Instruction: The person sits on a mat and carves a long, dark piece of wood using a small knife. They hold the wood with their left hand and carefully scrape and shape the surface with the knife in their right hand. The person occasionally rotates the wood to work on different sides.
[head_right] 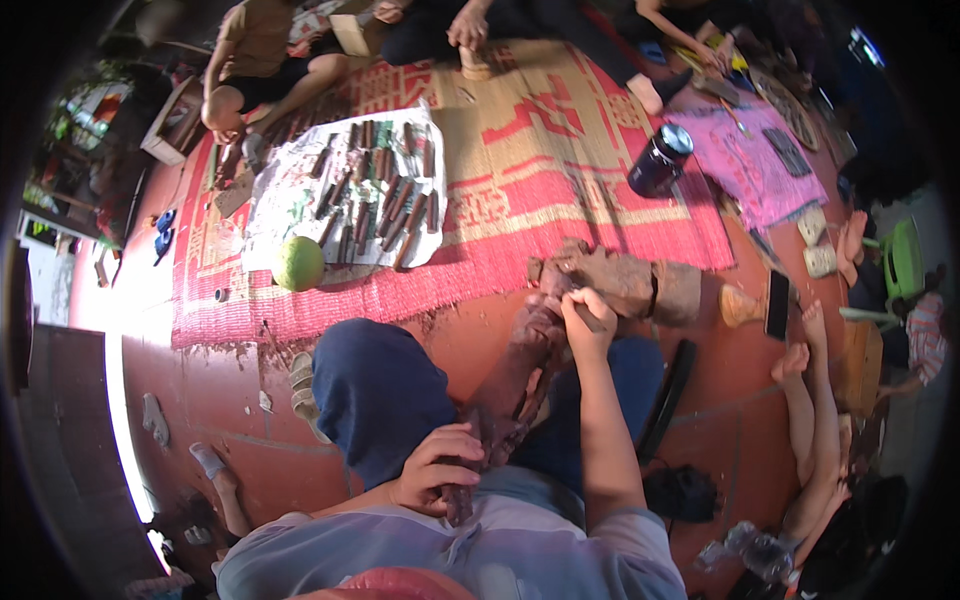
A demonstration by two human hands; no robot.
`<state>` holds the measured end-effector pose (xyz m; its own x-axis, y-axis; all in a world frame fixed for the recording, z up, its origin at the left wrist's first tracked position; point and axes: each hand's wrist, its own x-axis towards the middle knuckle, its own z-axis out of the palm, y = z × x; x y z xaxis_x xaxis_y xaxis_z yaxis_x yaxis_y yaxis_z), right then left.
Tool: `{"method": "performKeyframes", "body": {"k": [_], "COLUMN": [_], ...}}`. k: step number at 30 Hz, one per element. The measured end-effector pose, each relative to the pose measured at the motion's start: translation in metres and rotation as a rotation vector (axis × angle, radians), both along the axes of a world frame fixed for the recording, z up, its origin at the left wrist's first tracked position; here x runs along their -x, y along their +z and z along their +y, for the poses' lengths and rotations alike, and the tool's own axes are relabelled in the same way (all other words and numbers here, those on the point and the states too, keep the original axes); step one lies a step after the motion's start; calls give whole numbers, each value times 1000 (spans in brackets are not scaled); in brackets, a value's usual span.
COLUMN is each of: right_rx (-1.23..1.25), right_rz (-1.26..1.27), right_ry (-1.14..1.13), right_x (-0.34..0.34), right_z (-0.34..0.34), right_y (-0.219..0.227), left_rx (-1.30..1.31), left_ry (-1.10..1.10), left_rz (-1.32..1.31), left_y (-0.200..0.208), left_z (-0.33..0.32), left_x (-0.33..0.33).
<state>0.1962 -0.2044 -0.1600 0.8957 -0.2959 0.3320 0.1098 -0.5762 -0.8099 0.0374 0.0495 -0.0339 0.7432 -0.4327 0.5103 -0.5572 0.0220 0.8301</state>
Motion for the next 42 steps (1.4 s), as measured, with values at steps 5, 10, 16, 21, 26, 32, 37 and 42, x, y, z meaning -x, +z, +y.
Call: {"method": "performKeyframes", "body": {"k": [5, 10, 16, 21, 26, 32, 37, 42], "right_rx": [-65, -108, -129, -198, -134, -190, -142, -220], "right_rz": [159, 19, 8, 246, 39, 141, 178, 125], "right_ry": [48, -51, -60, -8, -38, -47, -48, -74], "right_x": [10, 17, 7, 5, 10, 6, 2, 14], "right_z": [5, 4, 6, 4, 10, 10, 2, 10], "right_y": [13, -7, -5, 12, 1, 8, 11, 11], "left_rx": [35, -10, 5, 7, 7, 14, 1, 0], "left_ry": [49, 30, 41, 53, 34, 43, 32, 17], "left_rz": [39, -1, -6, -8, 0, -9, -22, -6], "left_y": [-2, -6, -9, -9, -5, -5, -6, -4], "left_z": [-4, -6, -4, -3, -4, -4, -5, -3], "left_x": [3, 4, 5, 4, 2, 3, 1, 2]}}
